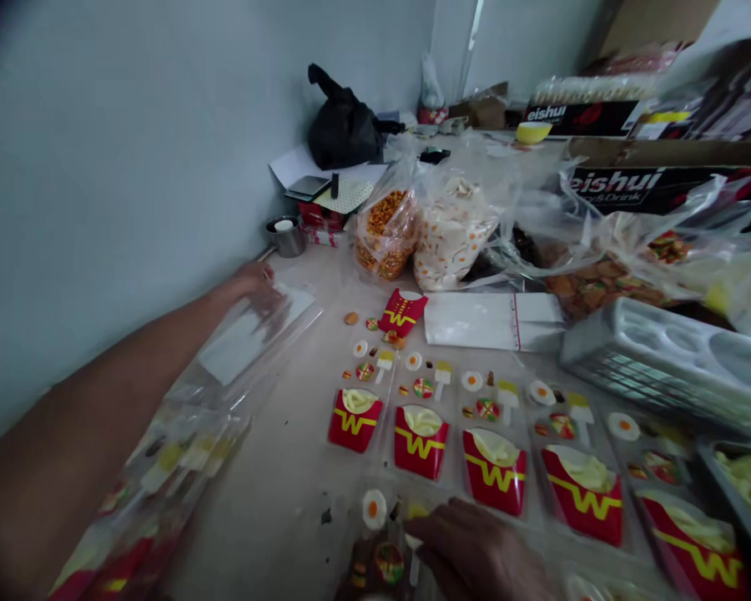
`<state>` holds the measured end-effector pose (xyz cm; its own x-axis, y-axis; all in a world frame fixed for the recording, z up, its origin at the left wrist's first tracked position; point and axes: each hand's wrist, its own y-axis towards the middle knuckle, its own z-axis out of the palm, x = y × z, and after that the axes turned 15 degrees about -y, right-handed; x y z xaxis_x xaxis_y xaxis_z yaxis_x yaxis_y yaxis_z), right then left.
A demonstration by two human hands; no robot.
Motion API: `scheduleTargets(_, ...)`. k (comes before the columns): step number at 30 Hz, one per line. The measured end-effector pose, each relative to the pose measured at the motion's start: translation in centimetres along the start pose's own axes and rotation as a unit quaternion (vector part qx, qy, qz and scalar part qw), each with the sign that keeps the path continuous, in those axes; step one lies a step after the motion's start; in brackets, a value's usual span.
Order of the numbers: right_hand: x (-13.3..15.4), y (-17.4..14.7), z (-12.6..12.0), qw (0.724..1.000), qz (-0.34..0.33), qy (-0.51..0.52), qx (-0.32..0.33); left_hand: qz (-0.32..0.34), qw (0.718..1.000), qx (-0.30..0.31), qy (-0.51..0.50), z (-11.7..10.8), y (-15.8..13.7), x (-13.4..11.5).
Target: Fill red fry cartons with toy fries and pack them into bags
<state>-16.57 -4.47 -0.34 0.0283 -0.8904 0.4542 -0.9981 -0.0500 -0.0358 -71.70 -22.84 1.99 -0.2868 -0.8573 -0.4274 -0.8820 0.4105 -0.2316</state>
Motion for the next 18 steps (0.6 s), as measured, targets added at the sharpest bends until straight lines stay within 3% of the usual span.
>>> scheduleTargets(6, 0.9, -0.1, -1.8, 1.000, -0.007, -0.018, -0.021, 0.050, 0.998, -0.031, -0.007, -0.7, -4.6, -4.3)
scheduleTargets(11, 0.3, -1.2, -4.7, 0.996, -0.047, -0.035, -0.068, 0.120, 0.984, -0.050, -0.122, -4.7, -10.4, -10.6)
scheduleTargets(15, 1.2, -0.9, -5.2, 0.990, -0.119, -0.074, 0.007, 0.149, 0.951, -0.045, -0.266, -7.2, -17.0, -14.7)
scheduleTargets(18, 2.6, -0.3, -4.0, 0.969, -0.182, -0.135, 0.100, 0.159, 0.915, 0.021, -0.371, -7.1, -22.2, -15.4)
